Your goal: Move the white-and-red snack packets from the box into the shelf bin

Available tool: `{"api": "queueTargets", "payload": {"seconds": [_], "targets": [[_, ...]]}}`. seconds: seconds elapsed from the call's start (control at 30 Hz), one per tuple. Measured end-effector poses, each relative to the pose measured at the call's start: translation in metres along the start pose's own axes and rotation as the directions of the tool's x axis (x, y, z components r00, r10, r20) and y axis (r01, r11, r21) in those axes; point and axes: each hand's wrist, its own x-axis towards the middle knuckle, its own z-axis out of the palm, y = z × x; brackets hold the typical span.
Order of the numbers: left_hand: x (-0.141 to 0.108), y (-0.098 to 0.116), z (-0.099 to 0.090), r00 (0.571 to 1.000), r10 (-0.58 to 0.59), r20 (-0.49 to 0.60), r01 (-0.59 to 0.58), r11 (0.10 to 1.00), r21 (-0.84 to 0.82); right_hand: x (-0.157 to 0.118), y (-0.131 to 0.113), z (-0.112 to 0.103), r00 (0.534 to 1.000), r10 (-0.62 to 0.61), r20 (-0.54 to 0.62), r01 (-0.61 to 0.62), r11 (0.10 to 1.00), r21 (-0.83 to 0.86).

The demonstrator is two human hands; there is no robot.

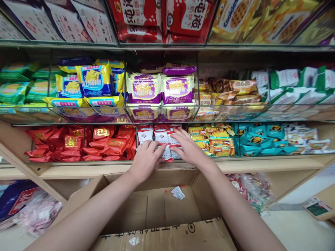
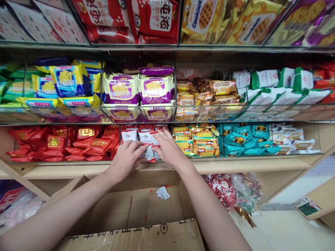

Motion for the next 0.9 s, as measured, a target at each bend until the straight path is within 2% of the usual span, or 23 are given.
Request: {"api": "queueTargets", "payload": {"seconds": [0.17, 0.4, 0.6, 0.9], "targets": [[0.001, 0.002, 0.002, 0.999, 0.026, 0.036, -0.028, 0.999, 0.037, 0.005, 0.0, 0.008, 0.998, 0.056, 0.039, -0.05, 0.991, -0.128], [-0.004, 0.002, -0.005, 0.998, 0.015, 0.053, -0.014, 1.0, -0.022, -0.001, -0.023, 0.002, 0.983, 0.182, -0.001, -0.174, 0.942, -0.286], [-0.009, -0.005, -0.01, 1.0, 0.026, -0.001, -0.026, 0.999, -0.028, -0.004, -0.027, 0.0, 0.987, 0.163, -0.001, -0.158, 0.957, -0.244], [-0.01, -0.001, -0.008, 0.997, -0.058, -0.044, 0.057, 0.998, -0.008, -0.005, -0.02, 0.005, 0.994, 0.106, -0.019, -0.107, 0.974, -0.2]]}}
